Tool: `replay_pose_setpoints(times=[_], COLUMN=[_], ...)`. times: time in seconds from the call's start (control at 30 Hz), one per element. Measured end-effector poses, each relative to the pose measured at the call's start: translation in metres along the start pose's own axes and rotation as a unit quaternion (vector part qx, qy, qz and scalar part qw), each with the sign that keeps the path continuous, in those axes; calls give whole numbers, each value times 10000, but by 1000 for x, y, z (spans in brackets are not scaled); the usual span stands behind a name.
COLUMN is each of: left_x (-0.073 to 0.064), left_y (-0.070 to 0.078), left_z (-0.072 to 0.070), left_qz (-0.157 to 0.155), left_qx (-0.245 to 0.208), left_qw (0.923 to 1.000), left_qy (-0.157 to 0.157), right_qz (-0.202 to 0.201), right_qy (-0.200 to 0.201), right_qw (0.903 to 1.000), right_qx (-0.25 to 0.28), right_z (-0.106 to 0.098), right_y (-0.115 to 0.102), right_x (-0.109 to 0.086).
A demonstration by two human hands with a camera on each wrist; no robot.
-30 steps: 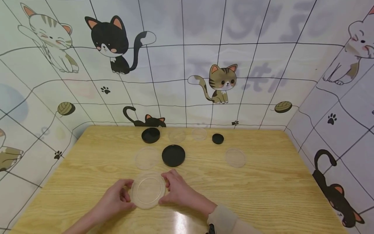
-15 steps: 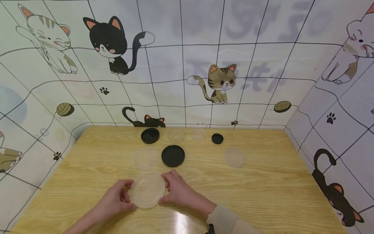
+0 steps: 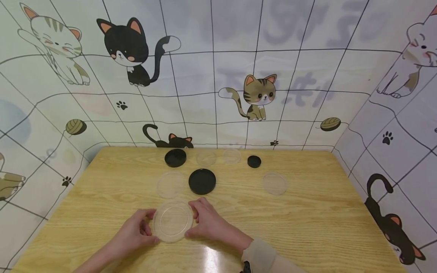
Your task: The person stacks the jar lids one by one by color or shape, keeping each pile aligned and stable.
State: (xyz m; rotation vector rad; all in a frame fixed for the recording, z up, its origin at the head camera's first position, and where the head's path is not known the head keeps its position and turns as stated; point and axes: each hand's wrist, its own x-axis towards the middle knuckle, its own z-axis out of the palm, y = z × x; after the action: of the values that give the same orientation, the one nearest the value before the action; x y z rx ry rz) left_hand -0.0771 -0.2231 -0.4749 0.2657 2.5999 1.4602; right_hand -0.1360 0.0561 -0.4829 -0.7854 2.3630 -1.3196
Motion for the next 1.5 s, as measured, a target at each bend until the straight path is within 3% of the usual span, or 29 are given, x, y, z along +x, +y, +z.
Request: replay_pose_setpoints(times=[0.37,0.67,0.8,0.9,1.13,1.5], left_x=[2,15,21,26,44,65], left_y=[7,16,20,20,20,19], left_z=[-5,-14,-21,-28,-48,-68], left_qz=[-123,-341,-277,-51,492,580], left_qx=[76,232,312,340,402,327], left_qw=[9999,9987,9987,9991,9974,9951], left_qy=[1,306,291,237,340,734], right_qz=[-214,-540,-609,-639,-637,-462], right_qy=[187,377,441,492,518,421], right_qw=[9996,9978,9972,9967,9966,9970], right_qx=[-10,-49,-42,-34,-91,-457], right_z=[-4,-20,-27,-33,-55,-72], right_y=[4,-2,-4,-6,-15,-14], right_x=[-6,-6,-3,1,20,73])
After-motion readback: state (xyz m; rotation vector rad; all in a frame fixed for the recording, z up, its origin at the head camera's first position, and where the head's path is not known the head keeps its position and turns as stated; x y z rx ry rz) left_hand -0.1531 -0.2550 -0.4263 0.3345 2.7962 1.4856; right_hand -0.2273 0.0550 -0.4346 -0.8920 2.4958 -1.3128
